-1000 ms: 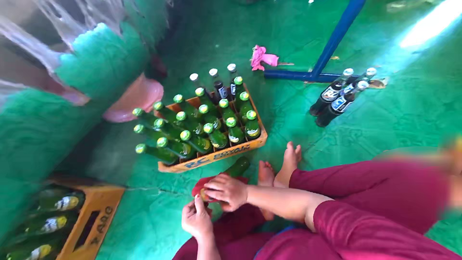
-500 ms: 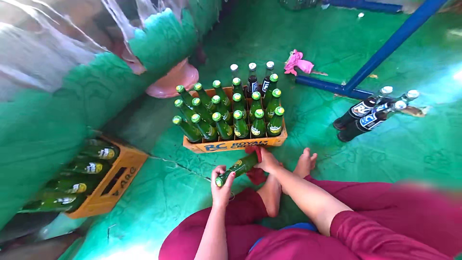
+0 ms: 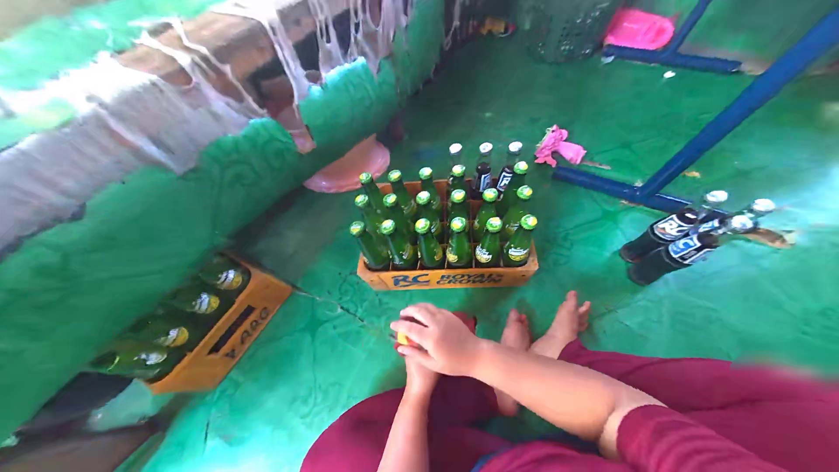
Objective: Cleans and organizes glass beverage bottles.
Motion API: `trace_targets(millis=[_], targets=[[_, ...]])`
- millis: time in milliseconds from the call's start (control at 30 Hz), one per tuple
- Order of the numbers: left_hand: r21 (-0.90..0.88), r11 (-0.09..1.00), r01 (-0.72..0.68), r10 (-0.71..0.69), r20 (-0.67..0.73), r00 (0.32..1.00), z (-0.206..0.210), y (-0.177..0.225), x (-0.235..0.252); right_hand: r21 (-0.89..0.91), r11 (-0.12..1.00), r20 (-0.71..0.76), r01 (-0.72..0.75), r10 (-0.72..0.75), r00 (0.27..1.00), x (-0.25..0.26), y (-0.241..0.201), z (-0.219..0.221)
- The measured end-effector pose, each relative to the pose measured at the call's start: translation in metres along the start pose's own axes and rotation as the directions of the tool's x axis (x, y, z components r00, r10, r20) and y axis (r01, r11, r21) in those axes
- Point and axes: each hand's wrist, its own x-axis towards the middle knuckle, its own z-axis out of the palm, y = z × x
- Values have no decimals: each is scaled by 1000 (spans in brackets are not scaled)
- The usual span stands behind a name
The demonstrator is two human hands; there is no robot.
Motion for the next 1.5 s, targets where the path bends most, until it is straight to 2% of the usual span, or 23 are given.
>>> trace_targets(millis=[67, 133, 200, 267, 300, 333, 400, 467, 533, 667, 800, 900, 1000, 1100, 1200, 1300, 1400, 1500], targets=[[-51, 997, -65, 70, 92, 993, 0, -11, 5, -198, 980, -86, 11, -29, 996, 4, 3, 0], [-124, 992, -27, 52, 206, 977, -2, -27, 10, -370, 927, -120, -59, 15, 993, 5, 3, -12], [-53, 998, 26, -10, 270, 963, -5, -37, 14, -471, 857, -16, -210, 230, 973, 3, -1, -39], [93, 995, -17, -10, 281, 960, -8, -45, 19, -460, 813, 122, -357, 456, 881, -2, 1, -72], [150, 988, -45, 4, 267, 964, -11, -47, 21, -437, 803, 122, -406, 500, 857, -9, 6, -87], [187, 980, -65, 16, 249, 968, -14, -49, 24, -419, 797, 59, -435, 502, 863, -19, 10, -99], [224, 972, -66, 22, 195, 980, -19, -50, 28, -422, 779, -159, -465, 441, 883, -37, 9, -125], [272, 960, -70, 31, 142, 989, -20, -49, 25, -469, 724, -332, -505, 385, 861, -55, -1, -161], [306, 949, -72, 45, 95, 995, -22, -45, 22, -511, 639, -412, -576, 405, 816, -74, -9, -200], [315, 946, -79, 76, 23, 997, -22, -41, 23, -519, 405, -483, -752, 587, 649, -117, -5, -271], [318, 935, -156, 178, -41, 983, -22, -45, 19, -435, 132, -560, -890, 735, 383, -162, 12, -316], [323, 933, -160, 198, -90, 976, -23, -41, 17, -333, -34, -622, -942, 759, 192, -193, 35, -339], [337, 932, -134, 187, -130, 974, -23, -46, 20, -244, -133, -678, -961, 732, 71, -218, 65, -354], [380, 918, -114, 179, -140, 974, -22, -52, 21, -209, -184, -683, -961, 730, 9, -231, 87, -362], [435, 895, -99, 176, -141, 974, -19, -54, 22, -204, -202, -660, -958, 751, -18, -237, 106, -365], [462, 884, -67, 152, -149, 977, -19, -54, 22, -175, -164, -644, -971, 765, -13, -239, 124, -370], [463, 884, -64, 161, -173, 972, -18, -57, 23, -111, -155, -625, -982, 779, -52, -235, 132, -381], [460, 885, -68, 165, -173, 971, -17, -60, 25, 80, -61, -748, -995, 656, -100, -228, 123, -391]])
